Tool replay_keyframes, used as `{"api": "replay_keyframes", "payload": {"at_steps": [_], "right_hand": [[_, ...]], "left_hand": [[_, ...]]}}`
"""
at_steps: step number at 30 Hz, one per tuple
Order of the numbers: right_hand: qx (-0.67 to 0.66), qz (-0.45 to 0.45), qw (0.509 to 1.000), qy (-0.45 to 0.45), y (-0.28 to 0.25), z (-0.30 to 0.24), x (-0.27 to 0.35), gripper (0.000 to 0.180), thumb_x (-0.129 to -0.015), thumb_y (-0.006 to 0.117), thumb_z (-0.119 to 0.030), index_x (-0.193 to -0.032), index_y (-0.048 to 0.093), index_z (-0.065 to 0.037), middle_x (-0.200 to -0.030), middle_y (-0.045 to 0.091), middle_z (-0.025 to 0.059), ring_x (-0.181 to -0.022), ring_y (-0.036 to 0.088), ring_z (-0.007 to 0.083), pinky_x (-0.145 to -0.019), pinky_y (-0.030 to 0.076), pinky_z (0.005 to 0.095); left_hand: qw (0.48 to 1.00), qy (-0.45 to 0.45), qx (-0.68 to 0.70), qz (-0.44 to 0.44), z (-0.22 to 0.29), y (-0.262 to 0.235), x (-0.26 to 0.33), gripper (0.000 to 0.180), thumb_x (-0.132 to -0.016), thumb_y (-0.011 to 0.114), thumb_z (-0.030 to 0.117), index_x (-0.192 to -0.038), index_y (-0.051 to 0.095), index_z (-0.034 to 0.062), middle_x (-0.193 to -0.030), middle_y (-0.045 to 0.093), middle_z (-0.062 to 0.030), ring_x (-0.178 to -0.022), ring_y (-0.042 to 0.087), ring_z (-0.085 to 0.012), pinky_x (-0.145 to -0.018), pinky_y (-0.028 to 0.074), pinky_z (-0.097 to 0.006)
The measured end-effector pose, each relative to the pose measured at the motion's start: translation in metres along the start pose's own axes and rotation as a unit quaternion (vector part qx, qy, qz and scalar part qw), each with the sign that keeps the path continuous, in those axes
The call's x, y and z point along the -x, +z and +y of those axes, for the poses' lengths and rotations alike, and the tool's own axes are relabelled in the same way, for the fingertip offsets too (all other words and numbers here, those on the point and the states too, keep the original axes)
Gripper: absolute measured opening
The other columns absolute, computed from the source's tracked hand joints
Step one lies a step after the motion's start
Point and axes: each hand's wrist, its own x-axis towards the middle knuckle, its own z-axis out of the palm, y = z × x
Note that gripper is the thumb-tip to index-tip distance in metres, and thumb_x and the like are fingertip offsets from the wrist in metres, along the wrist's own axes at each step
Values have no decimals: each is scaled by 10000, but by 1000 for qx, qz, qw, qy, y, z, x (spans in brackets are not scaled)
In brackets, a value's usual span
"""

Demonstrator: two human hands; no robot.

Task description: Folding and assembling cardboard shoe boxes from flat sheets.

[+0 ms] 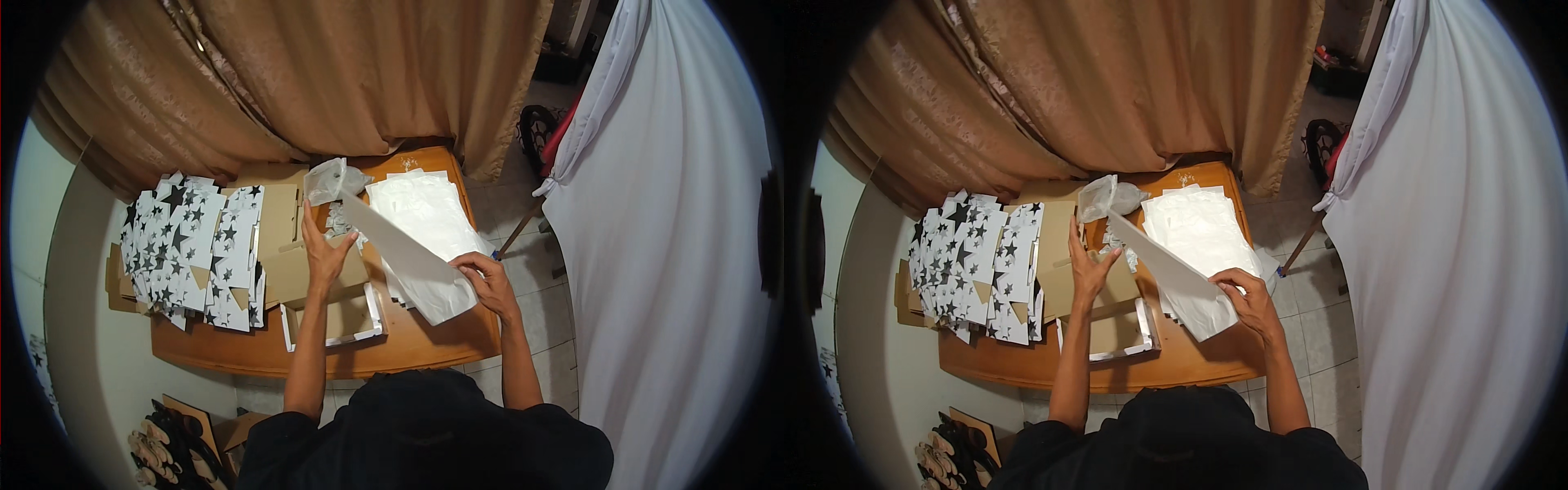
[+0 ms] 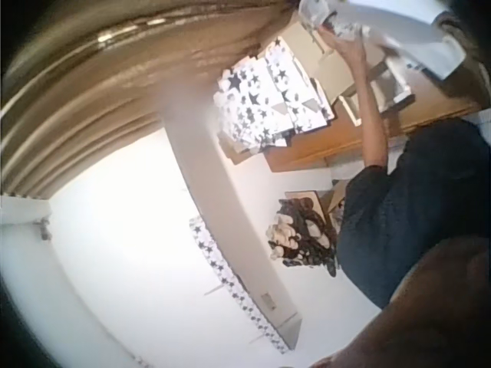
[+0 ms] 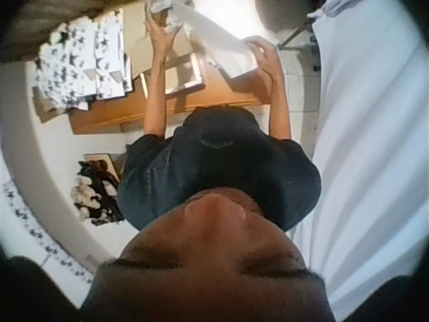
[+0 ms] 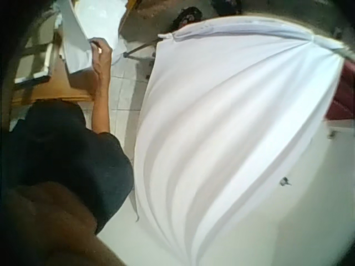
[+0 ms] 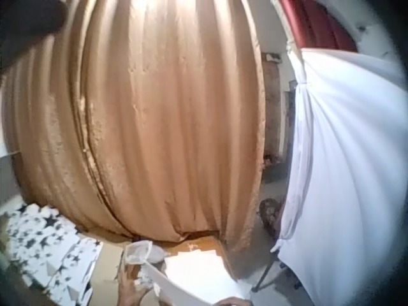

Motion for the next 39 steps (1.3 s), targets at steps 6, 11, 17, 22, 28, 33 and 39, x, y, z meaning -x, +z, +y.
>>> {"api": "replay_keyframes", "payload": {"at_steps": [6, 11, 17, 22, 28, 33, 39], "right_hand": [[-46, -86, 995, 37, 39, -37, 16, 169, -950, 582, -9, -1051, 714, 22, -968, 735, 83, -919, 666, 148, -854, 515, 285], [-70, -129, 987, 73, 92, -56, 25, 138, -971, 612, -41, -1039, 712, 25, -964, 715, 57, -919, 638, 114, -856, 507, 272], [-72, -50, 989, 121, 156, -21, 31, 236, -937, 711, -149, -1122, 687, -5, -975, 715, 70, -907, 639, 124, -845, 502, 281], [-50, 4, 973, 227, 200, 5, 45, 460, -865, 806, -247, -1229, 618, -37, -994, 684, 60, -896, 627, 128, -744, 512, 259], [-88, -33, 941, 325, 229, 26, 67, 517, -811, 838, -139, -1244, 609, 27, -1113, 695, 125, -990, 653, 183, -860, 526, 310], [-106, 9, 952, 289, 239, 66, 68, 343, -838, 778, -52, -1149, 651, 18, -990, 705, 74, -870, 643, 141, -775, 518, 290], [59, 90, 960, 259, 236, 79, 47, 244, -826, 772, -93, -1029, 684, 10, -889, 691, 56, -787, 628, 146, -710, 514, 299]], "left_hand": [[989, 20, 100, -109, -39, -88, -6, 887, -771, 864, 277, -1514, 423, 79, -1426, 546, -187, -1338, 500, -319, -1144, 369, -437], [956, -100, 153, -228, -80, -155, 23, 407, -901, 764, 281, -1192, 694, 5, -1037, 729, -66, -967, 652, -152, -913, 489, -305], [932, -200, 249, -171, -111, -207, 75, 217, -951, 700, 170, -1070, 715, -10, -876, 673, 24, -781, 571, -66, -718, 475, -252], [866, -326, 350, -150, -153, -235, 107, 231, -976, 648, 97, -1134, 661, -72, -958, 718, -87, -793, 667, -112, -702, 553, -266], [810, -417, 396, -120, -185, -238, 136, 235, -979, 643, 108, -1126, 671, -73, -988, 731, -126, -828, 707, -172, -712, 574, -299], [829, -424, 343, -123, -211, -222, 160, 237, -970, 658, 107, -1121, 681, -74, -989, 727, -124, -829, 700, -171, -724, 568, -298], [864, -422, 247, -122, -206, -203, 163, 235, -934, 688, 84, -1103, 684, -80, -938, 725, -104, -775, 673, -140, -696, 544, -279]]}}
